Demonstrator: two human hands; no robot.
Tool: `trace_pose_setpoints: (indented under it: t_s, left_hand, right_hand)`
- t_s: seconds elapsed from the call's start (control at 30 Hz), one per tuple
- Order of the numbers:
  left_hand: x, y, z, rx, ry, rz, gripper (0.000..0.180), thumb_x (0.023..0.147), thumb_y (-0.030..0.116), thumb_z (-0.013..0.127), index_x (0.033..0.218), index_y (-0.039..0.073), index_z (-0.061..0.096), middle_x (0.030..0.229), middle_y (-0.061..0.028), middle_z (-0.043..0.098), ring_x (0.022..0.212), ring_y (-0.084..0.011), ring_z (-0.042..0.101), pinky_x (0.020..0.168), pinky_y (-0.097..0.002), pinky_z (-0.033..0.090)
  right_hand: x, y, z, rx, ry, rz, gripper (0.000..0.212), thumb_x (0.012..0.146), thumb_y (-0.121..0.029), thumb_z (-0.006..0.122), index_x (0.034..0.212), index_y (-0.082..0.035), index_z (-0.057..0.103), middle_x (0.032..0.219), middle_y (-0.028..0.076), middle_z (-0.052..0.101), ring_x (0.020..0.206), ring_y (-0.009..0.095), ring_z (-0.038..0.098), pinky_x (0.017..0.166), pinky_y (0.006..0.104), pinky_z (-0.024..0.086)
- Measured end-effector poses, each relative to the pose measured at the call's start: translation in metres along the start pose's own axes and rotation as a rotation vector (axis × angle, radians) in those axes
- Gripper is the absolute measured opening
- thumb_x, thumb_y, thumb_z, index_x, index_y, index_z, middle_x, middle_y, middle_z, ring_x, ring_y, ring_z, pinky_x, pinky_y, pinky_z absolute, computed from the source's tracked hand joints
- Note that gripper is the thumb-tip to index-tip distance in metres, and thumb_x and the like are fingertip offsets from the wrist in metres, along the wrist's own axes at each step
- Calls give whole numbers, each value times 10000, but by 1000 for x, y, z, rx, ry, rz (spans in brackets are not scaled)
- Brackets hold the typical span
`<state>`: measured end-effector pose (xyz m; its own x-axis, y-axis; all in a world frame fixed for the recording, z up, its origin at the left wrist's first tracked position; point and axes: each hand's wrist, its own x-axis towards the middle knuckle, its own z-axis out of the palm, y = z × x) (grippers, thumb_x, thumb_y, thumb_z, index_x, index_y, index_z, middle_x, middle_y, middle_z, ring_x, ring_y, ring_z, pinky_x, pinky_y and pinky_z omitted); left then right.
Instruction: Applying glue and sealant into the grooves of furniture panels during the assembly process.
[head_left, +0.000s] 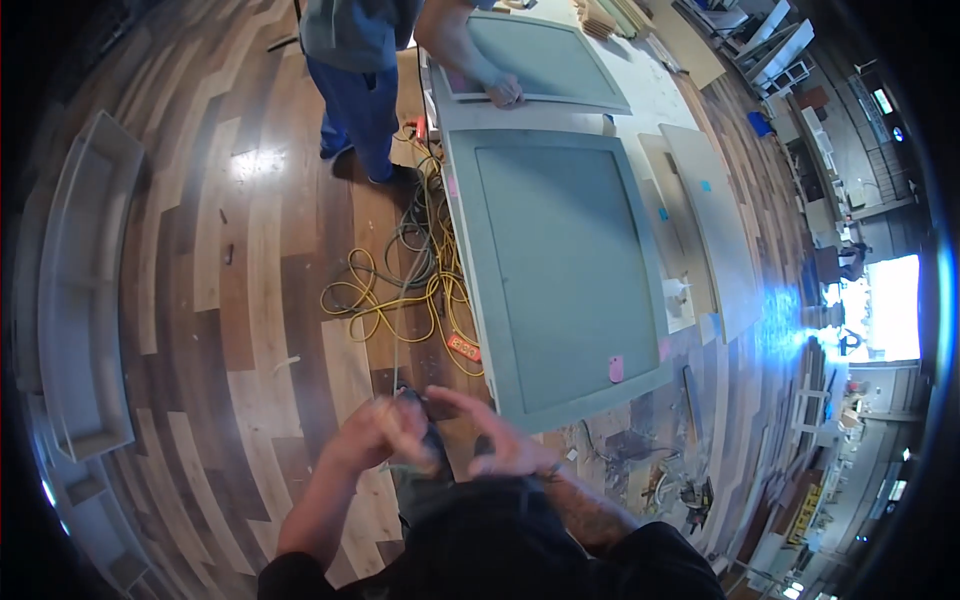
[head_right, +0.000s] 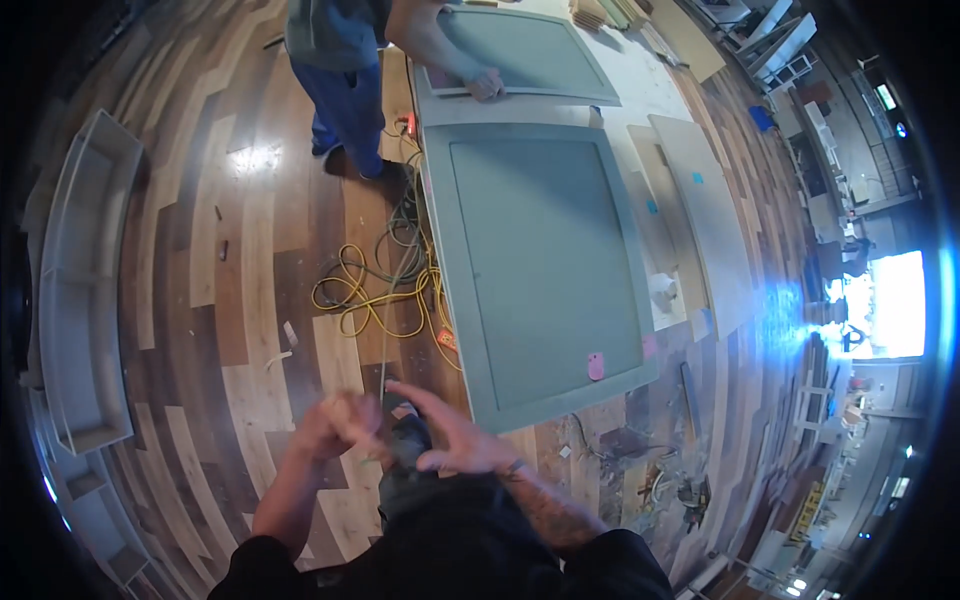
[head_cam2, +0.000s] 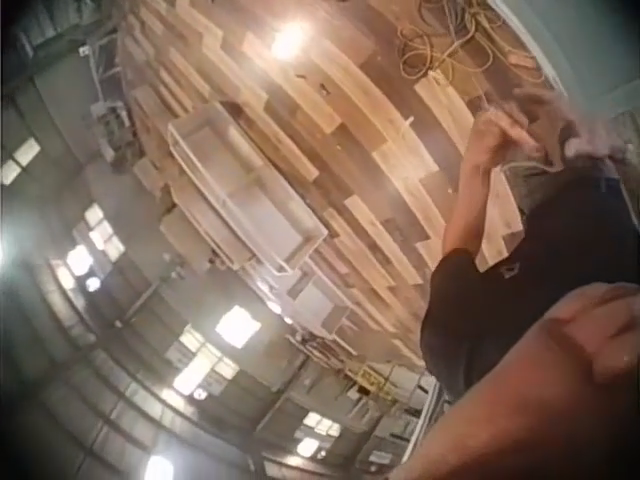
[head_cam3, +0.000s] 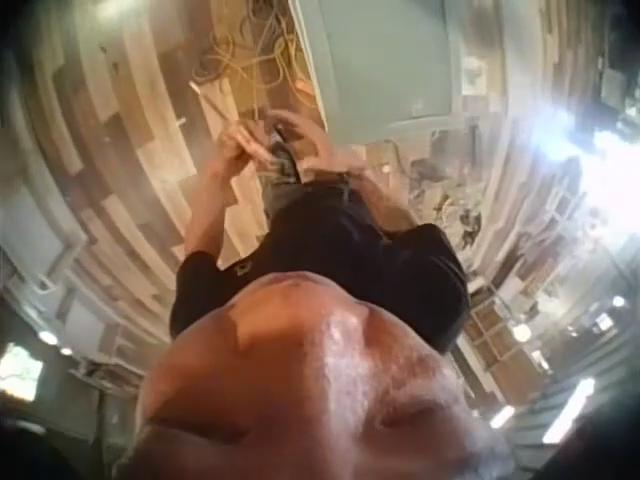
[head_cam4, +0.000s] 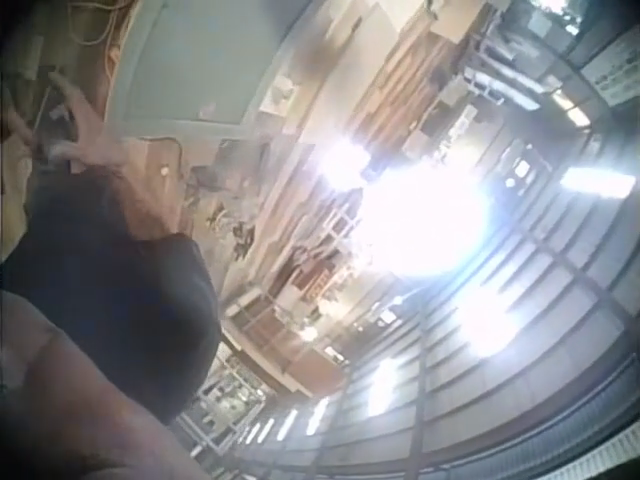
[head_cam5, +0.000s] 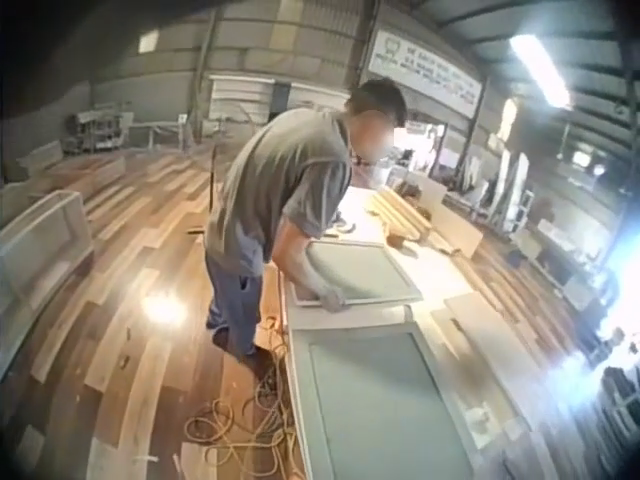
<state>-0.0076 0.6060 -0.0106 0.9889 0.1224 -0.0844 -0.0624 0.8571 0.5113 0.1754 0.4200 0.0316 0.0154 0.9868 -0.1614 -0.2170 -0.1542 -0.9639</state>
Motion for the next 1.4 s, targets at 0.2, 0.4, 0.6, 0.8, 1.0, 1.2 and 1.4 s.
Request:
trace_pose_setpoints:
  t_s: [0.2, 0.4, 0.6, 0.8, 1.0, 1.2, 1.4]
  left_hand:
    - [65, -84, 156, 29, 210, 32, 381, 1076, 374, 568, 1318, 81, 596, 1039, -26, 669, 861, -100, 608, 729, -249, 465]
    - [81, -133, 207, 299, 78, -41, 517, 1068, 306, 599, 1529, 110, 472, 1323, -76, 566, 1108, -195, 593, 934, -360, 525]
    - [94, -138, 126, 1165, 187, -5, 570, 1006, 300, 670, 1500, 72, 502, 1376, -173, 583, 1268, -302, 580, 1069, -400, 471]
    - [127, -95, 41, 1526, 391, -19, 553, 970, 211, 691, 1469, 66, 504, 1488, -174, 514, 1391, -361, 481, 1156, -450, 397]
    - [183, -92, -4, 2229, 13, 154, 630, 949, 347, 708, 1511, 171, 484, 1539, -73, 478, 1513, -260, 339, 1254, -537, 240]
    - [343, 13, -103, 2468, -104, 238, 478, 1003, 364, 610, 1446, 202, 528, 1264, -88, 614, 1294, -281, 539, 1119, -533, 389]
    - [404, 71, -87, 2713, -763, -25, 459, 1013, 308, 548, 1448, 165, 522, 1211, -104, 625, 1157, -299, 596, 1040, -483, 442]
  right_hand:
    - [-84, 8, -20, -418, 500, -182, 600, 986, -239, 719, 1474, -32, 438, 1301, 162, 617, 1204, 276, 624, 989, 422, 527]
    - [-215, -33, -53, 261, 506, 177, 536, 1076, -149, 468, 1554, -8, 273, 1362, 206, 628, 678, 179, 709, 488, 258, 532]
    - [-256, -61, -101, 133, 690, 301, 562, 1032, -175, 535, 1548, -41, 358, 1260, 170, 704, 537, 123, 617, 442, 256, 441]
    - [-219, -23, -122, -144, 799, 607, 196, 1040, -157, 580, 1188, -40, 631, 1029, 13, 759, 507, 42, 469, 461, 220, 375]
    - [-217, 25, -62, 155, 954, 616, 228, 1068, -173, 566, 1242, -27, 551, 1115, 79, 757, 492, 34, 439, 434, 195, 351]
    - [-186, 22, -46, 255, 1020, 622, 237, 1079, -178, 561, 1257, -23, 540, 1100, 64, 738, 530, 34, 451, 461, 198, 359]
    - [-175, -6, -77, 392, 1068, 527, 423, 1085, -167, 529, 1467, -12, 439, 1264, 149, 687, 640, 68, 598, 501, 185, 411]
